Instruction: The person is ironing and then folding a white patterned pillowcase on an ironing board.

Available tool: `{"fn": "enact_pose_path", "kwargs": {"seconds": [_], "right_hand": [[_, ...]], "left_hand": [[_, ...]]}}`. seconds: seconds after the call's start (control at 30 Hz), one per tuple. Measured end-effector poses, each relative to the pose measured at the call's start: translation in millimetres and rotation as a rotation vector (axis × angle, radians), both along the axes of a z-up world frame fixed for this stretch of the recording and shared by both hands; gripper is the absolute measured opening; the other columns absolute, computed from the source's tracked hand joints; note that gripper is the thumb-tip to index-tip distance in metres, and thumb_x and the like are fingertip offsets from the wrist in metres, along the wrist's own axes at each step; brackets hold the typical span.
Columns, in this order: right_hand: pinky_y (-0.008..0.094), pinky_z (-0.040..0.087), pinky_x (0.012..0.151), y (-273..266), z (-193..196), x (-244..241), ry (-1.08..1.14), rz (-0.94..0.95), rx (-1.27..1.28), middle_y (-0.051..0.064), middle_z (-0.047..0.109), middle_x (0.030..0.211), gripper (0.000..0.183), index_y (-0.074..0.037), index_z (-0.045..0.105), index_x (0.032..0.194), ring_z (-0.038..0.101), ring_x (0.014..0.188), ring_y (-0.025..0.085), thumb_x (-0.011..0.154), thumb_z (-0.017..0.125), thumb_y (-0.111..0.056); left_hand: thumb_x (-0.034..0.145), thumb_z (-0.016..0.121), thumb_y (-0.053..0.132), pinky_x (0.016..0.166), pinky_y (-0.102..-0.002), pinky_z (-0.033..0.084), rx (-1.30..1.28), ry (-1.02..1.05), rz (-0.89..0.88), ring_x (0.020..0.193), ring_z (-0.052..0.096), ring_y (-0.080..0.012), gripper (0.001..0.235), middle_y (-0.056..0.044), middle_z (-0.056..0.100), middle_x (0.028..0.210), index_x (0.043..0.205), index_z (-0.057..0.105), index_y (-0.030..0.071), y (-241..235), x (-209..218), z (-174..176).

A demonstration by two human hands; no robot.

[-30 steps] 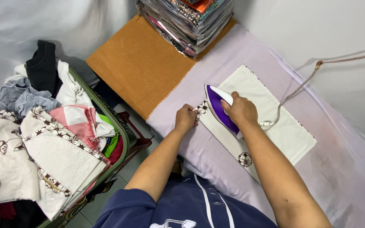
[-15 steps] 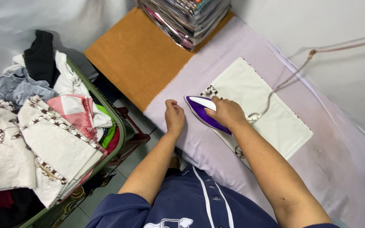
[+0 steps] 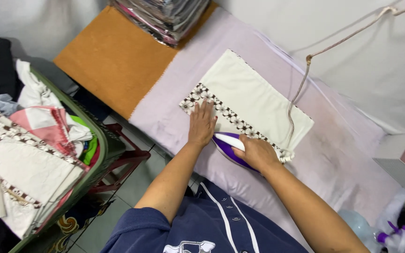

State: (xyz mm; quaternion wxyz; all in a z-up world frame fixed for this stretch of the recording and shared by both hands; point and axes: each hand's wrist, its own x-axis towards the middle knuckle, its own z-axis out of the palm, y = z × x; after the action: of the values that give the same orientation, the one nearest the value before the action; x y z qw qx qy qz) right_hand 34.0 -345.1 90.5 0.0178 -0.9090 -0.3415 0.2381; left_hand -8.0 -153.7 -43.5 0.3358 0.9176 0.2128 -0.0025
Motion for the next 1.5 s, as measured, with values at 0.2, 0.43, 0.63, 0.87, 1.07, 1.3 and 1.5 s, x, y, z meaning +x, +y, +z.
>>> {"fn": "enact_pose_path", "kwargs": {"seconds": [0.2, 0.43, 0.63, 0.87, 1.07, 1.3, 1.5], "right_hand": [[0.051, 0.059, 0.070, -83, -24, -16, -0.076, -0.067, 0.010, 0.018, 0.075, 0.085, 0.049, -0.009, 0.063, 0.115, 0.073, 0.078, 0.038, 0.088, 0.068, -0.049], [0.049, 0.059, 0.073, -125, -11, 5, -0.134, -0.233, -0.017, 0.019, 0.075, 0.088, 0.047, -0.009, 0.064, 0.112, 0.074, 0.080, 0.037, 0.091, 0.065, -0.051], [0.047, 0.057, 0.079, -113, 3, 31, -0.062, -0.191, 0.026, 0.013, 0.076, 0.095, 0.045, -0.016, 0.067, 0.114, 0.073, 0.089, 0.034, 0.084, 0.069, -0.050], [0.047, 0.057, 0.078, -57, -7, 31, -0.085, -0.054, 0.071, 0.010, 0.076, 0.099, 0.044, -0.014, 0.066, 0.111, 0.073, 0.089, 0.033, 0.086, 0.069, -0.050], [0.046, 0.060, 0.073, 14, -11, 31, -0.097, -0.080, 0.044, 0.017, 0.075, 0.091, 0.051, -0.007, 0.062, 0.117, 0.074, 0.083, 0.035, 0.091, 0.065, -0.051], [0.046, 0.060, 0.071, 100, -16, 44, -0.113, -0.154, 0.071, 0.020, 0.075, 0.087, 0.049, -0.003, 0.061, 0.113, 0.075, 0.079, 0.036, 0.096, 0.063, -0.049], [0.048, 0.057, 0.079, 154, -21, 61, -0.086, -0.362, 0.135, 0.022, 0.074, 0.093, 0.050, -0.002, 0.059, 0.117, 0.074, 0.087, 0.037, 0.096, 0.063, -0.047]], "left_hand": [[0.100, 0.045, 0.061, 0.126, -0.052, 0.000, 0.208, 0.040, -0.014, 0.159, -0.001, -0.0292, 0.086, -0.012, 0.002, 0.172, 0.164, 0.013, 0.013, -7, -7, -44], [0.092, 0.052, 0.068, 0.126, -0.054, 0.001, 0.291, 0.050, -0.007, 0.158, -0.003, -0.0304, 0.099, -0.015, 0.001, 0.172, 0.164, 0.014, 0.011, -11, -7, -44], [0.097, 0.054, 0.062, 0.124, -0.056, 0.003, 0.329, 0.062, 0.098, 0.158, -0.004, -0.0336, 0.093, -0.018, 0.000, 0.171, 0.164, 0.017, 0.008, 3, -10, -41], [0.087, 0.076, 0.017, 0.117, -0.048, 0.032, 0.050, -0.250, 0.384, 0.140, 0.033, -0.0390, 0.085, -0.024, 0.032, 0.154, 0.159, 0.032, 0.007, 39, -15, -30], [0.084, 0.075, 0.012, 0.088, -0.040, 0.054, -0.186, -0.228, 0.490, 0.095, 0.066, -0.0299, 0.050, -0.017, 0.061, 0.115, 0.130, 0.058, 0.004, 86, -5, -56], [0.084, 0.078, 0.012, 0.073, -0.034, 0.056, -0.385, -0.226, 0.510, 0.077, 0.069, -0.0212, 0.024, -0.008, 0.071, 0.086, 0.103, 0.066, 0.003, 112, 5, -90], [0.088, 0.075, 0.005, 0.072, -0.030, 0.057, -0.931, -0.278, 0.510, 0.079, 0.066, -0.0156, 0.036, -0.010, 0.070, 0.092, 0.119, 0.057, 0.004, 105, 6, -118]]}}
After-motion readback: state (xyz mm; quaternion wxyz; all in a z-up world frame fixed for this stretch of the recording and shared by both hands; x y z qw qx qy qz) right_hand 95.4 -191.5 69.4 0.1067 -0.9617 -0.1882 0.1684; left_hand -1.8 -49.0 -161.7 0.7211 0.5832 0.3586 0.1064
